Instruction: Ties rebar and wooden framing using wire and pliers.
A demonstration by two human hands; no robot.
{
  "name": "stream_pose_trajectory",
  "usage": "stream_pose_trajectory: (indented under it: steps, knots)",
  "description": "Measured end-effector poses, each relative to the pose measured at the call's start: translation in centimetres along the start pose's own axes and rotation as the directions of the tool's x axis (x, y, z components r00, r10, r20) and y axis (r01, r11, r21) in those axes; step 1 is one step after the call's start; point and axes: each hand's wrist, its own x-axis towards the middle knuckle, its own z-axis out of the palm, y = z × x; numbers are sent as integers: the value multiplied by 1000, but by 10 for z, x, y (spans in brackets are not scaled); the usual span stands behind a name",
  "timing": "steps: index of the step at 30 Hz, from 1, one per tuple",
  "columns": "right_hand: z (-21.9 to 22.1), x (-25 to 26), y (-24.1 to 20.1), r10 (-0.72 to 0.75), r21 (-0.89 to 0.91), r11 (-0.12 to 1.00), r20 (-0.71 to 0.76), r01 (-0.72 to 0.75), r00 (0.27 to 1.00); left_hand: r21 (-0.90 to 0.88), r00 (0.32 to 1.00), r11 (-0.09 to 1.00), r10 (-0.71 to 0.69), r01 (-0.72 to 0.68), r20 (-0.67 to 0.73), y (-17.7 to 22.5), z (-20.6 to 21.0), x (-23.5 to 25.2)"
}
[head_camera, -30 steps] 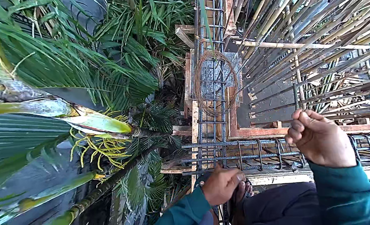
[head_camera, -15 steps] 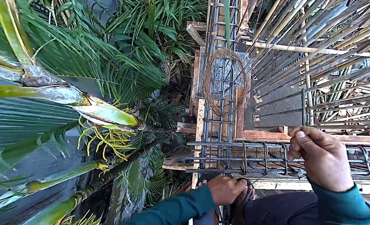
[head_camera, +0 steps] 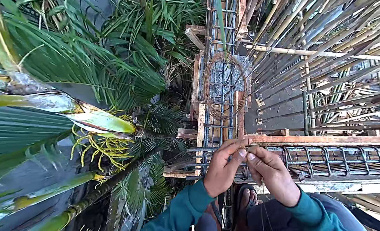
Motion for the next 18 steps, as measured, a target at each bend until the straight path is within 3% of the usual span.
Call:
stream_pose_trajectory:
  steps: [4,5,7,9,10,12,14,18]
  knots:
    - [7,2,4,78,174,981,73,-90,994,-32,999,998,49,-49,-12,0,-2,2]
    - [8,2,4,77,129,988,75,-86,994,-34,998,998,57,-58,-19,-2,-3,2]
    - [1,6,5,24,-149,989,67,-14,997,-33,998,998,47,-48,-45,-5,-4,1]
    - [-13,10,4,-105,-419,902,14,101,994,-22,996,1000,-5,3,-94,-4,-4,0]
    - [-19,12,2,-172,-466,875,-45,131,984,-8,993,999,-32,31,-112,-3,-4,-1]
    - [-26,16,-5,-284,-471,862,-147,185,947,15,993,998,-60,62,-106,-4,-4,-2]
    - [-25,16,-10,-383,-451,846,-143,284,913,40,994,997,-69,72,-84,-5,-2,-5]
    - [-14,17,-9,-430,-435,842,-186,318,883,86,999,995,-43,45,-30,-8,3,-6]
